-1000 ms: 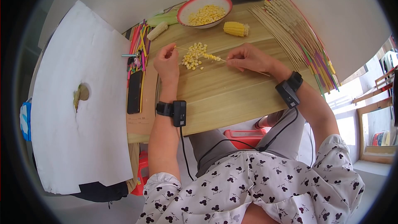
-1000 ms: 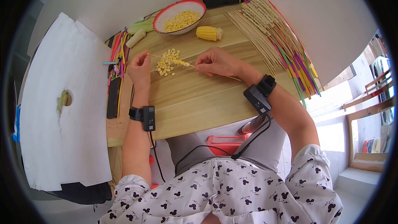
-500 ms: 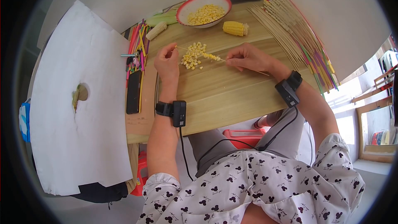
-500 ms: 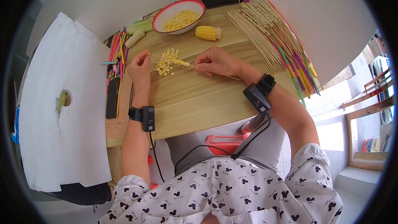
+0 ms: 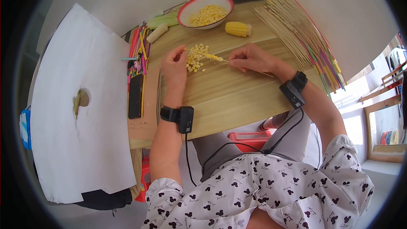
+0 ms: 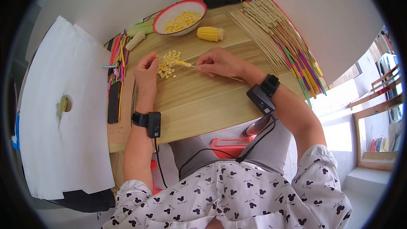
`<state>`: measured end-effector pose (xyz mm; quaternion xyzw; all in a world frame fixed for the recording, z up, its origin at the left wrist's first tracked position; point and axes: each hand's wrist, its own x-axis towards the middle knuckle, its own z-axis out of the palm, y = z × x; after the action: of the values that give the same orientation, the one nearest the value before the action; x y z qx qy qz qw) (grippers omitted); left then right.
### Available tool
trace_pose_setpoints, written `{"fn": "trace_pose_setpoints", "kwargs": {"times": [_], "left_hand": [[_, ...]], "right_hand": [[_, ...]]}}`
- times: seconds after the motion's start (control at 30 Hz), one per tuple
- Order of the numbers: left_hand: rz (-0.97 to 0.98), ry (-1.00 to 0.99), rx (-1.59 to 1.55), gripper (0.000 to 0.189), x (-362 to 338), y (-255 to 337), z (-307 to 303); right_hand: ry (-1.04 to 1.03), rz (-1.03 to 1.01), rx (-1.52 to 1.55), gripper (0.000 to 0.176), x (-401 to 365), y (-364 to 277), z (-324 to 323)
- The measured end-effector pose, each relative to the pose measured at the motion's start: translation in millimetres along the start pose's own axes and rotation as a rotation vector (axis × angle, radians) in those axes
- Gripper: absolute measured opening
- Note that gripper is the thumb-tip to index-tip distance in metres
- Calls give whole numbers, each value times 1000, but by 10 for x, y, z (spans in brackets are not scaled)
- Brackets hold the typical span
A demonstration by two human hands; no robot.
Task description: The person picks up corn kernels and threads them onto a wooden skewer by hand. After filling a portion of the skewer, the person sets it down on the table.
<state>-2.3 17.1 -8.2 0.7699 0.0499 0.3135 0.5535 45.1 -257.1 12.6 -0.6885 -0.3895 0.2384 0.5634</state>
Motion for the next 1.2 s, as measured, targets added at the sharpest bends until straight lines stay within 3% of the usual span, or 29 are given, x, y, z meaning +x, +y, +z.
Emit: {"fn": "trace_pose_setpoints", "kwargs": {"times": [0.47, 0.63, 1.2], "left_hand": [[-62, -131, -68, 22, -170, 177, 189], [-109, -271, -7, 22, -288, 325, 256], [-29, -240, -13, 25, -238, 355, 252]], "right_hand": [[25, 2, -2, 17, 8, 16, -12], [14, 24, -45, 18, 0, 16, -17], [79, 13, -32, 18, 20, 44, -22]]}}
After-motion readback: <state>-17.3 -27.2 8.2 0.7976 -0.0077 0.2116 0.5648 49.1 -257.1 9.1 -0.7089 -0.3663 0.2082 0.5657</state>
